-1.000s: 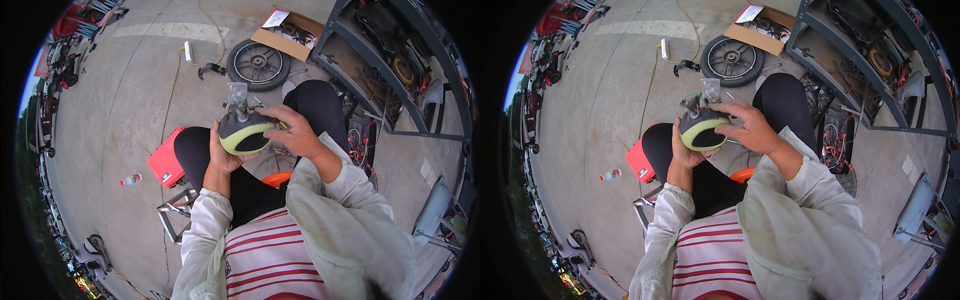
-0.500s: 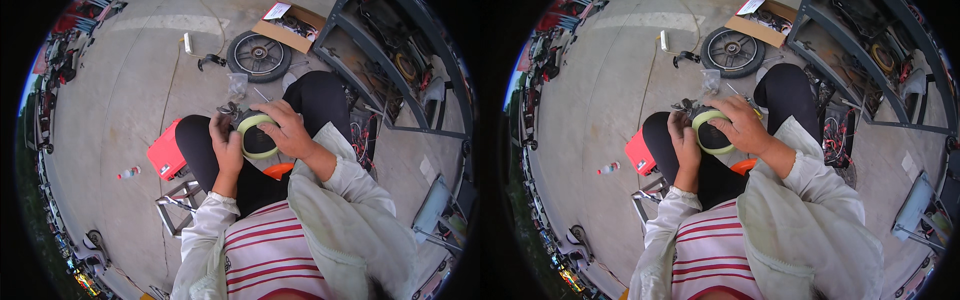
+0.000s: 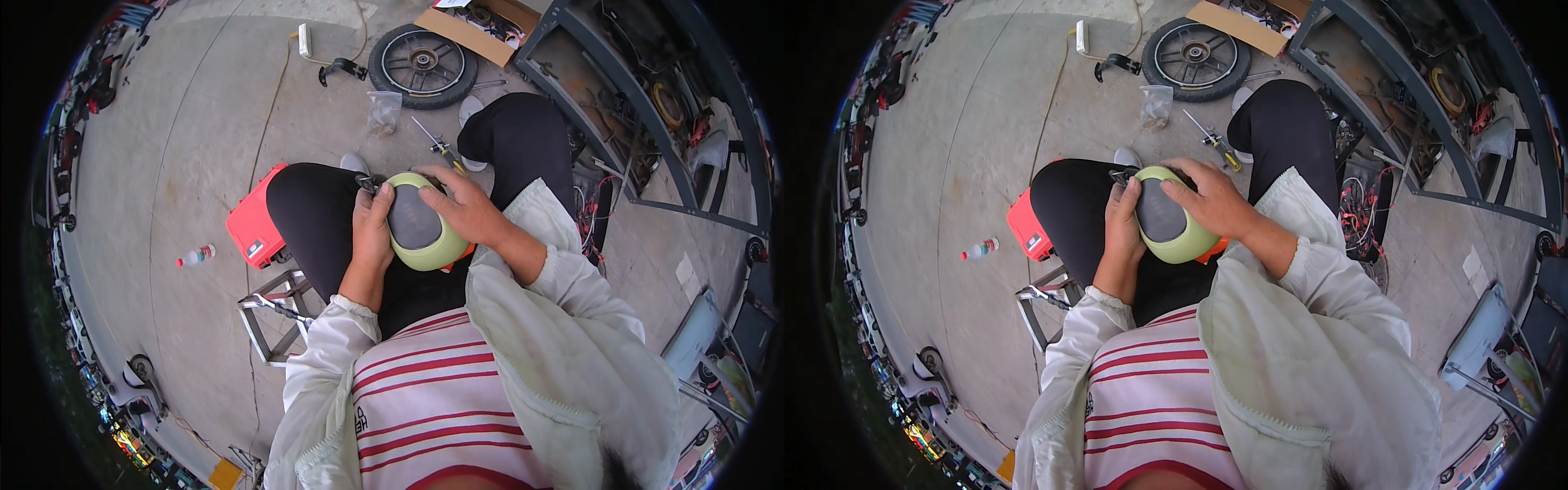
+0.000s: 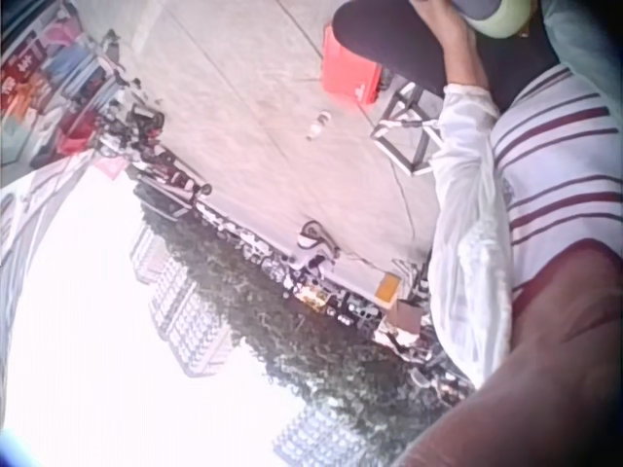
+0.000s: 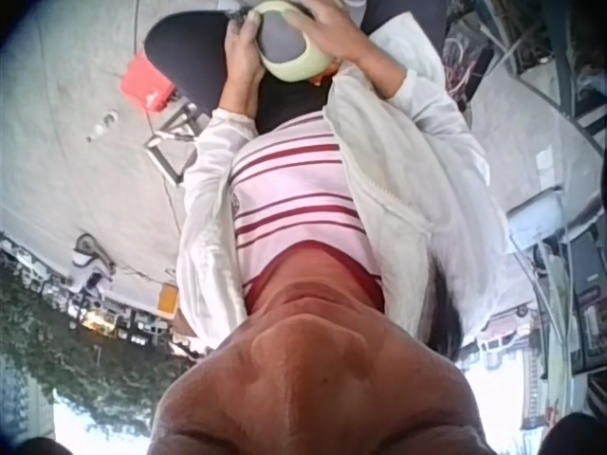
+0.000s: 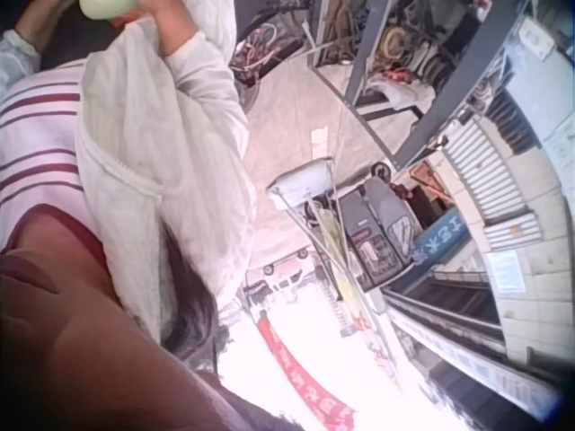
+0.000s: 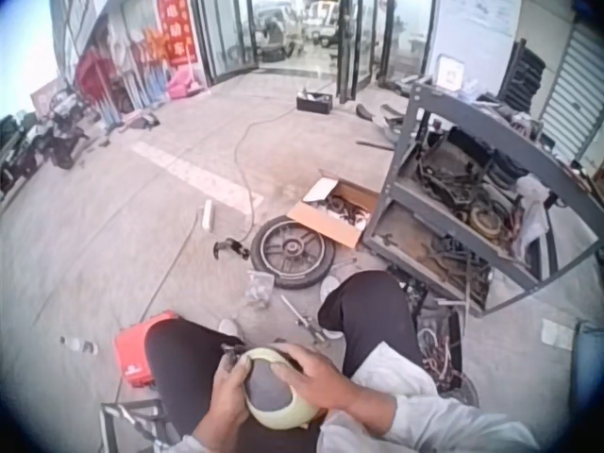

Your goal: The person uses a screwdriver to tighten a screw on a small motor housing, then fits a lime-green plastic cover over the motor. They repeatedly adjust and press the cover to secure it in place.

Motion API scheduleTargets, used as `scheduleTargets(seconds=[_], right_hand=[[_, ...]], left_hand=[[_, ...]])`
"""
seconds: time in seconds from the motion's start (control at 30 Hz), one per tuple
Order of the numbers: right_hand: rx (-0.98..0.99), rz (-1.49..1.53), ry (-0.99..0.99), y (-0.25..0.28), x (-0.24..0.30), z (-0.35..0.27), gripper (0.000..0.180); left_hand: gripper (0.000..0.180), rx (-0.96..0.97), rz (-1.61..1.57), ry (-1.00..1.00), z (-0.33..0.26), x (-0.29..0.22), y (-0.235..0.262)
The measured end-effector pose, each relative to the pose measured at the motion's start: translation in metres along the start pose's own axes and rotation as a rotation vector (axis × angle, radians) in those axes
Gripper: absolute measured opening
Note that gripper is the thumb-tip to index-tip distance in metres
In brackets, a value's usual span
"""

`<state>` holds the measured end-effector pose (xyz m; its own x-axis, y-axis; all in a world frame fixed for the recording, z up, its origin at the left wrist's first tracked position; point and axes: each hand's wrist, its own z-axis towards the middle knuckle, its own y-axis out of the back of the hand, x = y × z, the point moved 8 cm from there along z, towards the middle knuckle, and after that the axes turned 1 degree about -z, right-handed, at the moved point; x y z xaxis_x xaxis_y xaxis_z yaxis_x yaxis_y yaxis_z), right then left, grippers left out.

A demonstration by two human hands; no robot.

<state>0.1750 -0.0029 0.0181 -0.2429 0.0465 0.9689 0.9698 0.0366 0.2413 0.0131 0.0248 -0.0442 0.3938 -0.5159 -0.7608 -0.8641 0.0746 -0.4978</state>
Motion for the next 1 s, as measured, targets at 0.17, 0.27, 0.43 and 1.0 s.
scheduleTargets(seconds=[0.17,0.27,0.43,1.0], right_hand=[[-0.059,-0.074,0.077,-0.005,0.007,-0.002,0.039],[-0.099,-0.087,0.165,-0.007,0.018,-0.011,0.036],[-0.108,-0.059,0.142,-0.012,0.010,-0.026,0.034],[0.048,0.186,-0.089,-0.003,-0.014,-0.004,0.038]], left_hand=[[0.043,0.054,0.001,-0.131,-0.010,-0.008,-0.008],[0.051,0.063,0.028,-0.207,-0.022,-0.017,-0.015],[0.057,0.026,0.021,-0.127,-0.031,0.000,-0.006],[0.039,-0.124,-0.089,-0.030,-0.005,0.004,0.011]])
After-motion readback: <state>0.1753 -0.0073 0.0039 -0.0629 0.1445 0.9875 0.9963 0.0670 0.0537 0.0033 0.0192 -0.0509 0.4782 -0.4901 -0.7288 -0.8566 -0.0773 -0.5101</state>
